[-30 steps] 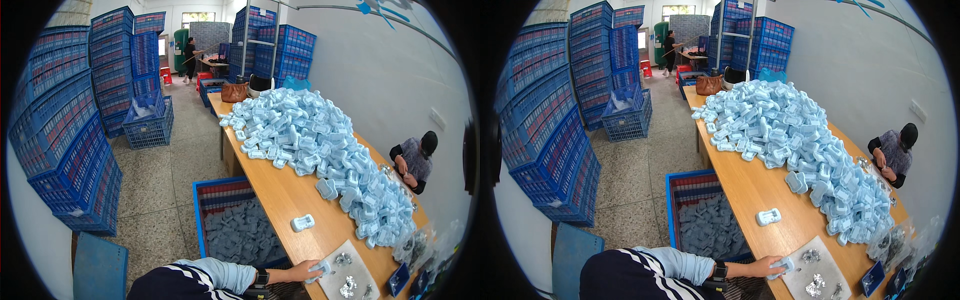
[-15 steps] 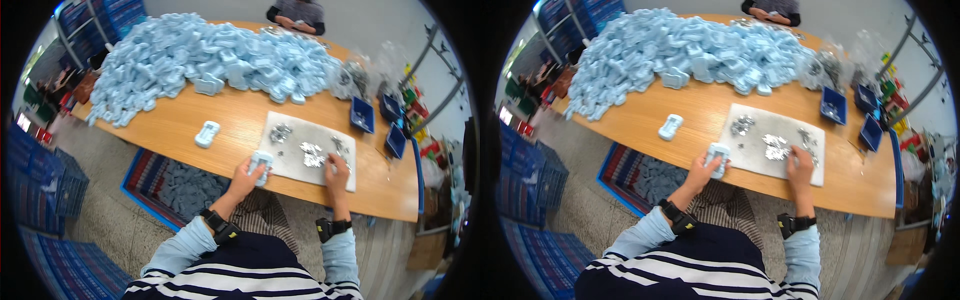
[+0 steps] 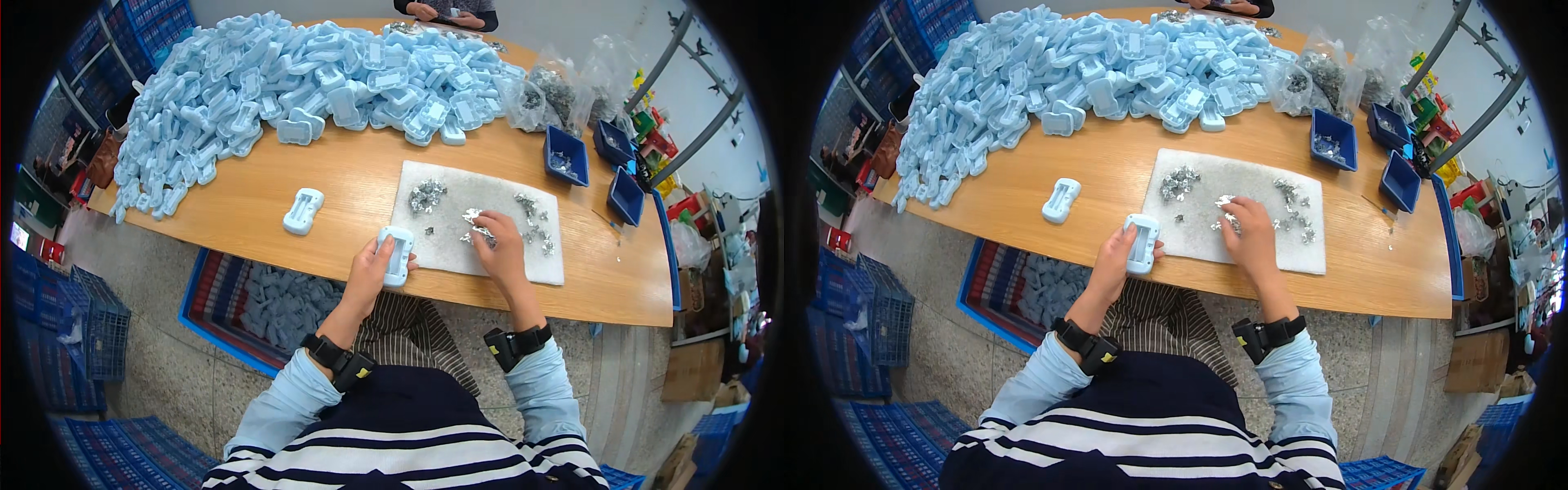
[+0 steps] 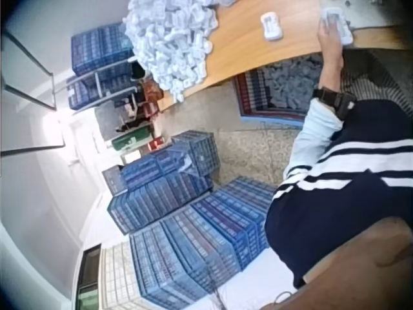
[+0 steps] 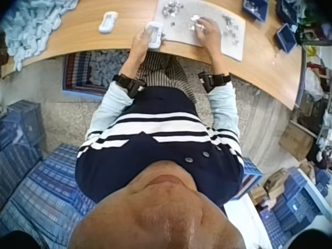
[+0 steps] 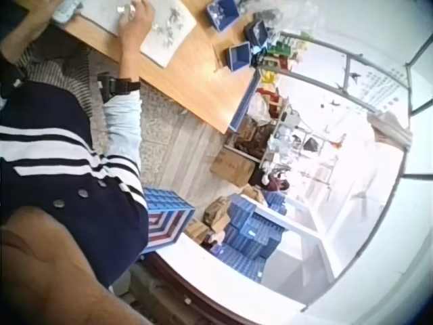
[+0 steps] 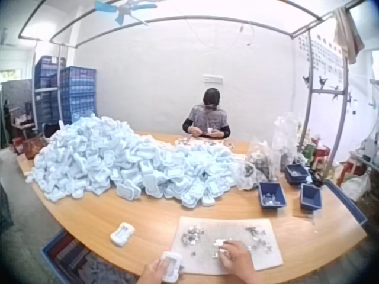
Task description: The recorder is inserting metal contacts into blue plastic housings at an assembly workstation.
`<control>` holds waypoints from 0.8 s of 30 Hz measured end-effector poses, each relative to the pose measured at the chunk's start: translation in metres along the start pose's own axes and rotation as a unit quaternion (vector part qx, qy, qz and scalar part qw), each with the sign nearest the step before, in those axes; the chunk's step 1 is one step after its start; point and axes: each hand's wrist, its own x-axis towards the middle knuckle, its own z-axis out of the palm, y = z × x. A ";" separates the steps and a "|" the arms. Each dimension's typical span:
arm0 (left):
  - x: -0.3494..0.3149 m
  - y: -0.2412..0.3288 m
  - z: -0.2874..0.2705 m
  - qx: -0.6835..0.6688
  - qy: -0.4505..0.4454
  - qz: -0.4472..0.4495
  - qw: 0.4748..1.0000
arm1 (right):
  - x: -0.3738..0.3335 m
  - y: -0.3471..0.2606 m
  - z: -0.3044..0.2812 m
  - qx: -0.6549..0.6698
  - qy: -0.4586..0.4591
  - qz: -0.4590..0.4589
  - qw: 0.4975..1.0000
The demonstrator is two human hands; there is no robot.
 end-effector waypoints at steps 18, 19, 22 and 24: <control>0.002 0.008 -0.002 -0.030 -0.021 -0.041 0.999 | 0.052 -0.015 0.059 -0.067 -0.150 -0.031 0.986; 0.002 0.008 -0.003 -0.033 -0.021 -0.049 0.998 | 0.051 -0.014 0.054 -0.067 -0.152 -0.030 0.986; 0.003 0.007 -0.008 -0.040 -0.027 -0.049 0.998 | 0.047 -0.016 0.030 -0.028 -0.159 -0.039 0.986; 0.004 0.007 -0.008 -0.040 -0.027 -0.055 0.997 | 0.037 -0.015 0.017 -0.039 -0.216 -0.048 0.974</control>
